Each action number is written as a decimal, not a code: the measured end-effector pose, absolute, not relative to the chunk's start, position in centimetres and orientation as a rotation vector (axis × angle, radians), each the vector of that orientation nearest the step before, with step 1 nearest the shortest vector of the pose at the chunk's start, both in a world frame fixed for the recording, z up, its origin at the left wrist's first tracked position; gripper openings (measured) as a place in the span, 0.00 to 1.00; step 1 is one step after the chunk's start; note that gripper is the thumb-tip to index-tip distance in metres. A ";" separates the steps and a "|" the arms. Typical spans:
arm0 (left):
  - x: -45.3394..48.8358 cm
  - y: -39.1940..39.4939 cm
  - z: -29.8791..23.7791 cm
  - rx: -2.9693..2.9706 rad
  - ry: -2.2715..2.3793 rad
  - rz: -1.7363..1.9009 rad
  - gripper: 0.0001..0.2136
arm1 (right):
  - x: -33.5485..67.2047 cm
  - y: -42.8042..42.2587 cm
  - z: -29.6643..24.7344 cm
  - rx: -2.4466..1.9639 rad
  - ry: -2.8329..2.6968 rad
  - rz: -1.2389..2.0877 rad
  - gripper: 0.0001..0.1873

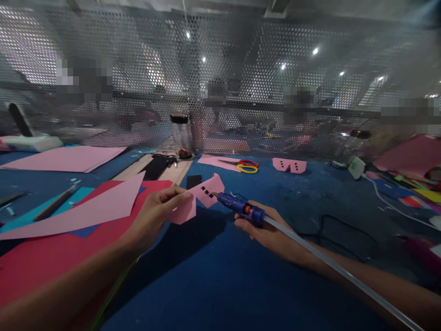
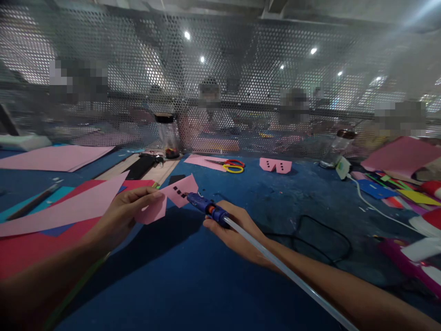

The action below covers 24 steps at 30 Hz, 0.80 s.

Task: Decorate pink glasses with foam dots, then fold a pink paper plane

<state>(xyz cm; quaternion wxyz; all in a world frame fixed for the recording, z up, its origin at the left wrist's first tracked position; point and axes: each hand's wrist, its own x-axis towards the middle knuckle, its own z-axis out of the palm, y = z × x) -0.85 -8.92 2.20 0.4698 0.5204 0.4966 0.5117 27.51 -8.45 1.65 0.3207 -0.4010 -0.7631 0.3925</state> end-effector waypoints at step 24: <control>-0.8 -8.8 2.3 1.282 1.223 1.279 0.11 | 27.3 -8.6 1.2 -1.043 -1.948 1.059 0.13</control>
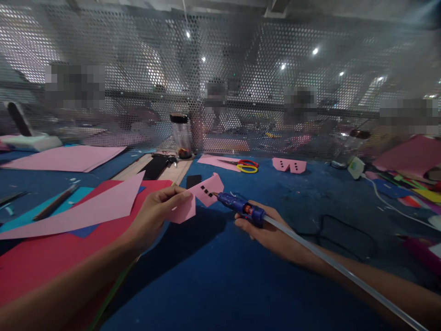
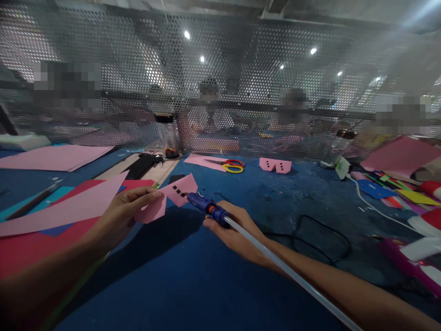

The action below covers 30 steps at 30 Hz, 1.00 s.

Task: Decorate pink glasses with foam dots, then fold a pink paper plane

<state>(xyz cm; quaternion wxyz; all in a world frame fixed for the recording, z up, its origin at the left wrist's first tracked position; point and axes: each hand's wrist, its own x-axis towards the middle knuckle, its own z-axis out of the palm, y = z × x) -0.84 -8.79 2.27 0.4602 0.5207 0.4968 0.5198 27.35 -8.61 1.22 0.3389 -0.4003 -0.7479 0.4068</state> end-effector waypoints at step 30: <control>0.8 -10.4 2.7 1.552 1.289 0.943 0.15 | 27.3 -7.7 3.2 -0.920 -1.894 0.867 0.09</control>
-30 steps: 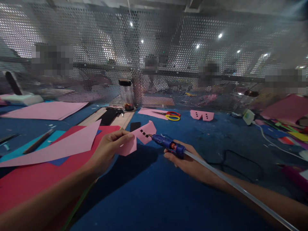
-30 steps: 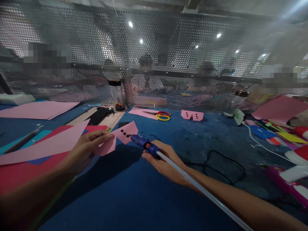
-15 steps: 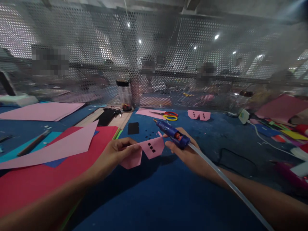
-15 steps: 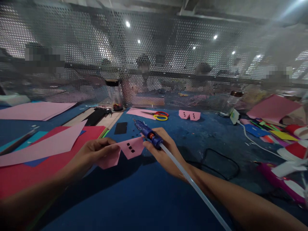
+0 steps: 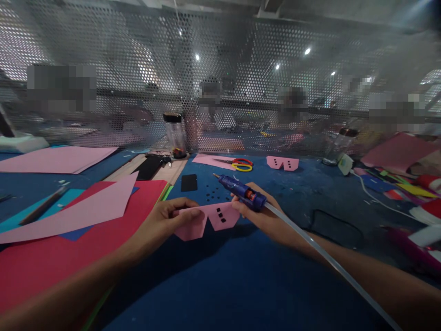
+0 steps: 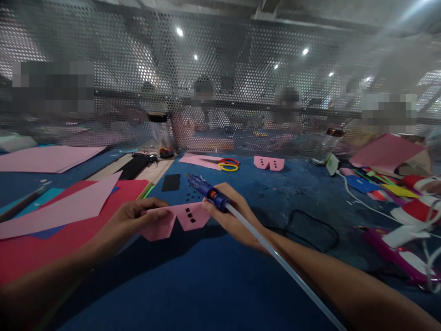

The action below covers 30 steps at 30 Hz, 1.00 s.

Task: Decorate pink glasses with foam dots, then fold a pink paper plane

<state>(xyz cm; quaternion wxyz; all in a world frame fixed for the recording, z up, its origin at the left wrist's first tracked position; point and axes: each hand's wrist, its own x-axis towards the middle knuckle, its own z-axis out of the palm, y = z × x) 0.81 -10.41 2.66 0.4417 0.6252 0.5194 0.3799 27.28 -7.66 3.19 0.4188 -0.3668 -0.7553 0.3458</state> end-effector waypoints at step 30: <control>-0.3 -9.3 1.9 2.165 1.408 1.272 0.07 | 28.3 -5.0 2.4 -1.080 -1.835 0.928 0.15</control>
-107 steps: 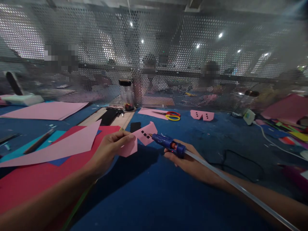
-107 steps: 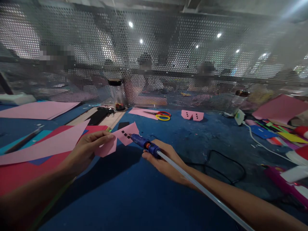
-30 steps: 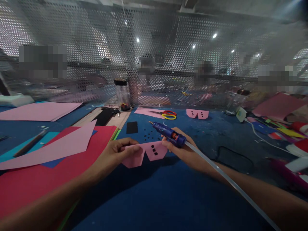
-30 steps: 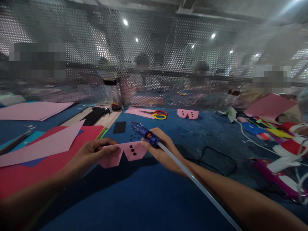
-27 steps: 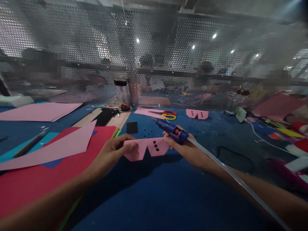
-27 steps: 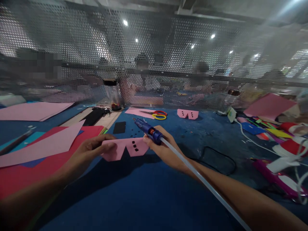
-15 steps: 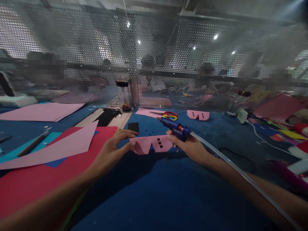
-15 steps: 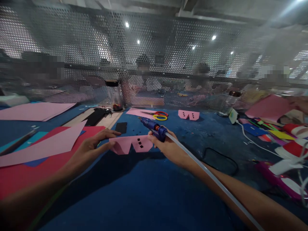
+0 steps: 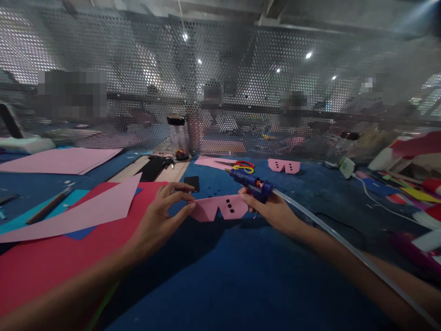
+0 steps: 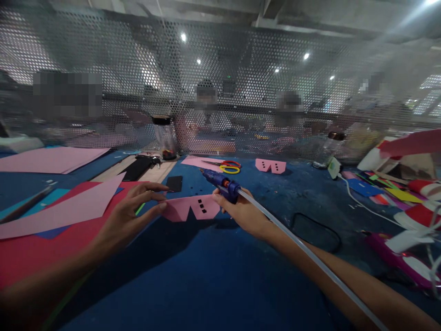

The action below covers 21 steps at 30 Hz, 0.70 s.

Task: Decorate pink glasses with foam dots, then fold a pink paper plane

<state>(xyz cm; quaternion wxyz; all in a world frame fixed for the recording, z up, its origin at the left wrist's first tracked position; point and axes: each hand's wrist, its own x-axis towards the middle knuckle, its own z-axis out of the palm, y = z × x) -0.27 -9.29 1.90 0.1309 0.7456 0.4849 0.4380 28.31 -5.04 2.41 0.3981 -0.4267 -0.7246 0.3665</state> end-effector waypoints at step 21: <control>-0.5 -8.6 2.0 1.736 1.411 1.150 0.14 | 27.0 -8.7 3.5 -1.059 -1.907 1.126 0.15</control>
